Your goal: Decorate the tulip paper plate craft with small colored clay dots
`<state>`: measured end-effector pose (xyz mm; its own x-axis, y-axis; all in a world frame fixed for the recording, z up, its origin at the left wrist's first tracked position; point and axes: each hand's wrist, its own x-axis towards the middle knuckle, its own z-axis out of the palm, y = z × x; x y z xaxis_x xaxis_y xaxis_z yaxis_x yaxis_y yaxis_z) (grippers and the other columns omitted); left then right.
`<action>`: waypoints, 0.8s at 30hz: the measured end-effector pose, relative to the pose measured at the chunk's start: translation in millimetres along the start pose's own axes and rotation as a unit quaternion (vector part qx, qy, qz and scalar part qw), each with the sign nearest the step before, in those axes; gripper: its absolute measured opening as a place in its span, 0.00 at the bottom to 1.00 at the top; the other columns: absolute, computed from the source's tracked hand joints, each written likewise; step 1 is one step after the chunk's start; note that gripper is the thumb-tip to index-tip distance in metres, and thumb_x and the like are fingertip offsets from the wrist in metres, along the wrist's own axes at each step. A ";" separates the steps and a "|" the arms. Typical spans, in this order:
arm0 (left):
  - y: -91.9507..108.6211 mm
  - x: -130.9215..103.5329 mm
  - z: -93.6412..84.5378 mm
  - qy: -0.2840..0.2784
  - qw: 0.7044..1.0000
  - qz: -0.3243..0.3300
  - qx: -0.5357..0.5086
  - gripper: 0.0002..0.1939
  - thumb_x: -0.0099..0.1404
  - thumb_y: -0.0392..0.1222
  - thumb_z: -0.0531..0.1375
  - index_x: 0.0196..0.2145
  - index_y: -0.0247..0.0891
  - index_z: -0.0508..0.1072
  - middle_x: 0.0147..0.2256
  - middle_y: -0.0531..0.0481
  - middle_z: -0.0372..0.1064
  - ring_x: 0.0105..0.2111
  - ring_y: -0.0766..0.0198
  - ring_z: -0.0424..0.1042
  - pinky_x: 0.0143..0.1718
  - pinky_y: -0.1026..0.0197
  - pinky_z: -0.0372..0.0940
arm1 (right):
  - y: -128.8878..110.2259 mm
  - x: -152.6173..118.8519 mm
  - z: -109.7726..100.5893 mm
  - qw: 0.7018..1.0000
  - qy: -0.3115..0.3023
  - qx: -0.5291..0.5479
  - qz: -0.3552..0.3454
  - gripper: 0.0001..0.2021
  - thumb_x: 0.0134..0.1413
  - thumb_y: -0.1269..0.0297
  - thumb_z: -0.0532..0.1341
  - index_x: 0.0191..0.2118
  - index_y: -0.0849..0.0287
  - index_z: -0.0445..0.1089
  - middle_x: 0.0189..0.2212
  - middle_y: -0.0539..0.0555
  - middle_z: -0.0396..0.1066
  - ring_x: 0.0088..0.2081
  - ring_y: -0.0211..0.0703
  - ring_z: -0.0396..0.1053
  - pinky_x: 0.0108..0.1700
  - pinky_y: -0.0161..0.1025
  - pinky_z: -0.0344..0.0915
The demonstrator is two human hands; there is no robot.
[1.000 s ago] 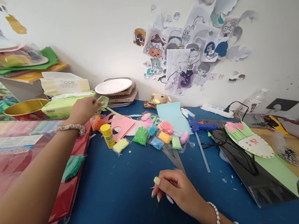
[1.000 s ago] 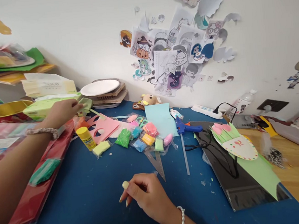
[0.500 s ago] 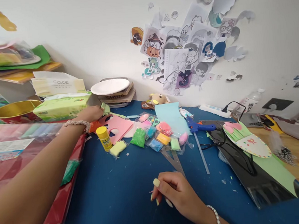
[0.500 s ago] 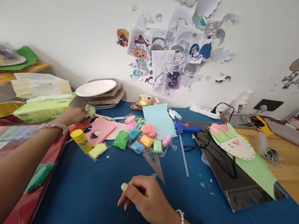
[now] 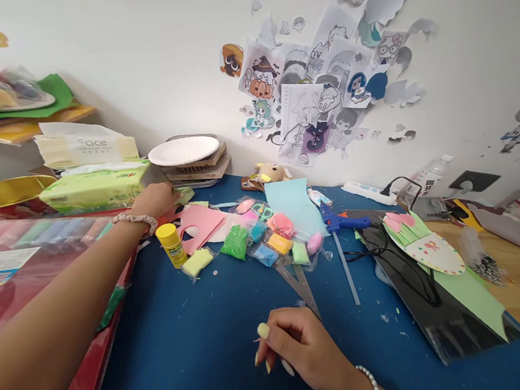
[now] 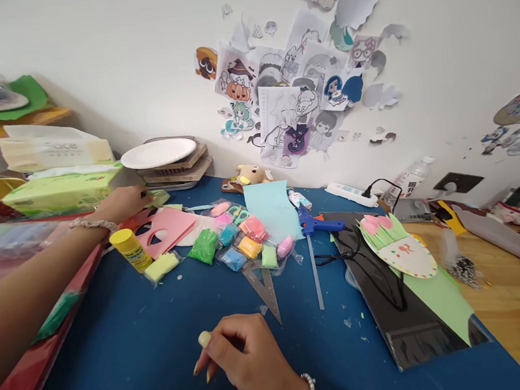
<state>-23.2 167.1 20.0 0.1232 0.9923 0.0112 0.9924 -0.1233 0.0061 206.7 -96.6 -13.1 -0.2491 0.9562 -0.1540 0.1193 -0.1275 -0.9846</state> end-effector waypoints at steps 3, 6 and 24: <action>3.0 -3.3 -2.8 0.006 1.000 -0.003 -0.011 0.16 0.63 0.43 0.55 0.47 0.35 0.64 0.46 0.44 0.64 0.41 0.58 0.68 0.40 0.50 0.66 | 0.6 -0.4 -0.1 1.000 0.003 0.005 -0.004 0.22 0.53 0.50 0.54 0.22 0.63 0.71 0.17 0.50 0.65 0.17 0.29 0.55 0.20 0.30 0.51; 5.0 -9.9 -7.6 0.016 1.000 -0.010 -0.018 0.16 0.63 0.43 0.55 0.47 0.35 0.65 0.46 0.45 0.65 0.41 0.58 0.68 0.40 0.50 0.66 | 0.7 0.9 -1.7 1.000 0.004 0.008 -0.005 0.22 0.53 0.50 0.54 0.22 0.63 0.71 0.17 0.50 0.65 0.17 0.28 0.55 0.20 0.30 0.51; 62.3 -143.7 -75.7 0.291 0.954 -0.067 0.007 0.19 0.63 0.42 0.43 0.46 0.35 0.66 0.31 0.43 0.71 0.33 0.48 0.71 0.26 0.57 0.61 | 8.4 -81.7 -193.9 0.779 0.626 -0.019 -0.043 0.05 0.46 0.65 0.62 0.24 0.61 0.70 0.30 0.59 0.71 0.25 0.33 0.65 0.28 0.35 0.61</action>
<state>20.3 16.1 94.5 -0.0258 0.8245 0.5653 0.9994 0.0081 0.0338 414.4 -124.7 7.1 0.8711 0.4718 0.1365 0.1880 -0.0635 -0.9801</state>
